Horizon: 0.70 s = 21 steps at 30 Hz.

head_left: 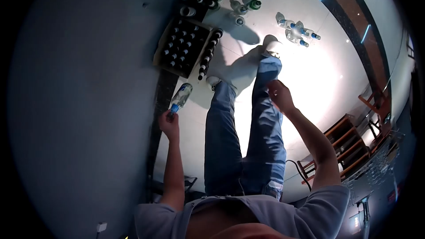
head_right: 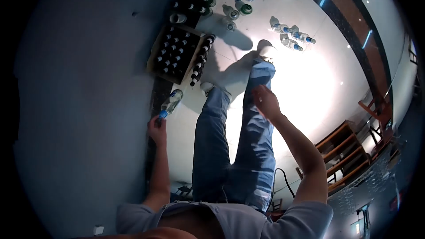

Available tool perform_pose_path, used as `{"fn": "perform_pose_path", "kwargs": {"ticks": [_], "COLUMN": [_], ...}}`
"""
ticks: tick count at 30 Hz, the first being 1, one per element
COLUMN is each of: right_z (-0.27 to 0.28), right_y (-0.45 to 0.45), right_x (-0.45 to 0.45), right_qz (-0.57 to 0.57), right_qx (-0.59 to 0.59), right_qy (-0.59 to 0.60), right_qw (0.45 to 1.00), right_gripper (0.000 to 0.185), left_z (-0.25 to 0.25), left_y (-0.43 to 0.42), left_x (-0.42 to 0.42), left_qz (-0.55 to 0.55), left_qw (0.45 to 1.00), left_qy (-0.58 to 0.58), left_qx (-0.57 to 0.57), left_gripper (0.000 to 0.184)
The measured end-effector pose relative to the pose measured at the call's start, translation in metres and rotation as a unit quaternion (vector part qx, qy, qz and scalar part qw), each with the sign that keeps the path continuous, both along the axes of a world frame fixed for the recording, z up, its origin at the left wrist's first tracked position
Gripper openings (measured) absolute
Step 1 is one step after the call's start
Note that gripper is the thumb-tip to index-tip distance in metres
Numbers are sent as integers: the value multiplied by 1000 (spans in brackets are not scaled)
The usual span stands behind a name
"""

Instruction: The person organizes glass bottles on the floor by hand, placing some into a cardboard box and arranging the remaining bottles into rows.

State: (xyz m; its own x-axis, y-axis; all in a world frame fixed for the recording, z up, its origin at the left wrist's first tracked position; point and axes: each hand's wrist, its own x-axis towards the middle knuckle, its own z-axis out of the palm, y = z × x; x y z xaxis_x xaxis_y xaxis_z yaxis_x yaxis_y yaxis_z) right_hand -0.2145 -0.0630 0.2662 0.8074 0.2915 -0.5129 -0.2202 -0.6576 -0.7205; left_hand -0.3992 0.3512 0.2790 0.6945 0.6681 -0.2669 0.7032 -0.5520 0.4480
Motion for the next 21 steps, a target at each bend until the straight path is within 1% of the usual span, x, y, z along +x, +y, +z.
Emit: {"fn": "perform_pose_path", "kwargs": {"ticks": [1,2,4,5,6,7,9,10,11,12,13,14,15,17,19,20,21], "right_z": [-1,-8,-21,-28,-41,-57,-93,-103,-102,-113,-129,-135,-150,-178,-199,-207,-220], "right_y": [-21,-39,-63,-72,-80,-88,-95,-93,-85,-72,-59,-49,-35,-12,7,15,22], "right_x": [5,11,33,45,61,77,113,132,157,179,195,212,226,248,261,267,276], "right_qz": [-31,-58,-99,-107,-113,-89,-34,-24,-11,2,11,73,71,128,158,167,171], "right_qx": [3,-3,-19,-12,-7,-7,-36,-37,-34,-60,-82,-88,-118,-145,-153,-181,-210], "right_qy": [-2,-5,20,35,49,2,-21,-65,-61,-4,-28,-69,-23,-42,-58,-55,-56], "right_qw": [1000,998,995,994,992,996,999,997,997,998,996,991,990,980,974,968,961], "right_gripper": [12,13,15,17,19,25,36,42,47,45,46,50,54,58,59,59,60], "left_z": [-6,12,24,19,8,-4,-27,-28,-34,-50,-68,-83,-89,-104,-112,-117,-121], "left_y": [-11,-35,-70,-80,-90,-101,-115,-132,-142,-147,-150,-153,-159,-167,-178,-182,-185], "left_x": [9,43,100,118,139,161,200,226,246,258,269,275,286,305,321,330,334], "left_qz": [37,41,19,20,44,68,-29,-54,-56,-47,-13,23,17,-2,39,67,7], "left_qw": [994,993,994,995,987,976,995,995,995,996,992,983,985,988,988,985,998], "left_qy": [-79,-84,-82,-80,-102,-123,-33,-40,-24,-20,-67,-114,-106,-114,-93,-77,-23], "left_qx": [-62,-75,-67,-62,-113,-164,-89,-70,-74,-74,-108,-141,-135,-104,-119,-139,-52], "left_gripper": [26,26,26,26,26,26,30,32,31,31,28,25,25,24,24,24,27]}}
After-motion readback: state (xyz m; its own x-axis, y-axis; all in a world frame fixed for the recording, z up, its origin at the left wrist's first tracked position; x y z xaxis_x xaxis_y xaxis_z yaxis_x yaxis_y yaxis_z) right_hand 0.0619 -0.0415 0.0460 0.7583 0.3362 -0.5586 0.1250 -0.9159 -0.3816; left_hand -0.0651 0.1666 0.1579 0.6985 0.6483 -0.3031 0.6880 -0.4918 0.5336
